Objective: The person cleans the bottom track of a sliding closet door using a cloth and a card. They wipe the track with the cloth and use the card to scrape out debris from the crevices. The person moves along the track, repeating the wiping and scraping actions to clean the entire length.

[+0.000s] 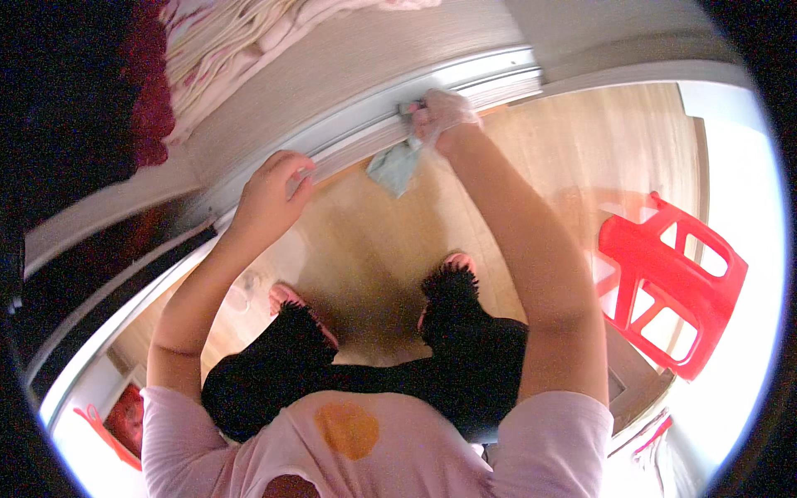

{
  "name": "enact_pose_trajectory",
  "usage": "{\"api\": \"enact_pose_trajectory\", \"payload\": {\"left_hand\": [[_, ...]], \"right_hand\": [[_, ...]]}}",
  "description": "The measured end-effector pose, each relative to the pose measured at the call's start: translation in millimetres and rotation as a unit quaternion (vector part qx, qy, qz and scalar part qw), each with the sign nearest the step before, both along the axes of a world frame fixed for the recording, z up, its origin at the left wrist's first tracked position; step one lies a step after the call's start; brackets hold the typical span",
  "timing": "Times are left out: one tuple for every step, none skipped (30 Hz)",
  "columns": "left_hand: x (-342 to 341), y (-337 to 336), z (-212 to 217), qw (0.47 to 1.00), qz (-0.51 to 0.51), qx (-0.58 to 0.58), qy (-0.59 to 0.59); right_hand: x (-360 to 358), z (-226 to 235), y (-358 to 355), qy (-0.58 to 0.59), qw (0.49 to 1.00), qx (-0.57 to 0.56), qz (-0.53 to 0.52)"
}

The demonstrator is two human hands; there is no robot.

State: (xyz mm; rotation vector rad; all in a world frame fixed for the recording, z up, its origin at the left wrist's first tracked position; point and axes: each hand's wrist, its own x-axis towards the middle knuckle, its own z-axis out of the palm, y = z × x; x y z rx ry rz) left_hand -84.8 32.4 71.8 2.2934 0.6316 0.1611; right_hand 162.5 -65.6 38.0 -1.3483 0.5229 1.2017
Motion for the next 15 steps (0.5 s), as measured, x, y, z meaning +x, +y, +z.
{"api": "enact_pose_trajectory", "payload": {"left_hand": [[7, -1, 4, 1.0, -0.018, 0.013, 0.001], [13, -2, 10, 1.0, -0.026, 0.009, 0.007], [18, -2, 17, 0.999, -0.033, 0.005, 0.012], [23, -4, 21, 0.999, -0.04, 0.001, 0.017], [23, -5, 25, 0.999, -0.031, -0.005, 0.027], [25, -8, 27, 0.999, -0.023, -0.013, 0.033], [28, -10, 28, 0.999, -0.014, -0.022, 0.039], [27, -11, 29, 0.998, -0.01, -0.029, 0.054], [27, -13, 27, 0.997, -0.005, -0.037, 0.069], [27, -17, 25, 0.996, 0.001, -0.045, 0.083], [29, -23, 25, 0.995, -0.005, -0.051, 0.084], [32, -29, 24, 0.995, -0.011, -0.055, 0.084], [37, -33, 23, 0.995, -0.015, -0.06, 0.084], [39, -35, 21, 0.995, -0.014, -0.056, 0.084], [37, -38, 22, 0.994, -0.015, -0.053, 0.089]], "right_hand": [[9, -6, -5, 0.018, 1.0, 0.017, 0.017], [17, -10, -9, 0.021, 1.0, 0.016, 0.015], [27, -9, -12, 0.028, 1.0, 0.005, 0.005], [37, -8, -15, 0.036, 0.999, -0.006, -0.006], [47, -8, -17, 0.047, 0.999, -0.014, -0.012], [64, -10, -24, 0.031, 0.999, -0.009, -0.02], [83, -16, -32, 0.033, 0.999, -0.001, -0.015], [93, -15, -34, 0.042, 0.999, 0.01, -0.006], [103, -13, -38, 0.05, 0.999, 0.021, 0.005], [116, -5, -52, 0.052, 0.995, 0.071, 0.055], [134, -10, -60, 0.041, 0.998, 0.036, 0.04], [156, -17, -63, 0.03, 0.999, 0.002, 0.026], [174, -24, -68, 0.018, 0.999, -0.032, 0.013], [174, -25, -62, -0.021, 0.999, -0.045, 0.009], [163, -21, -55, -0.055, 0.997, -0.058, 0.005]]}}
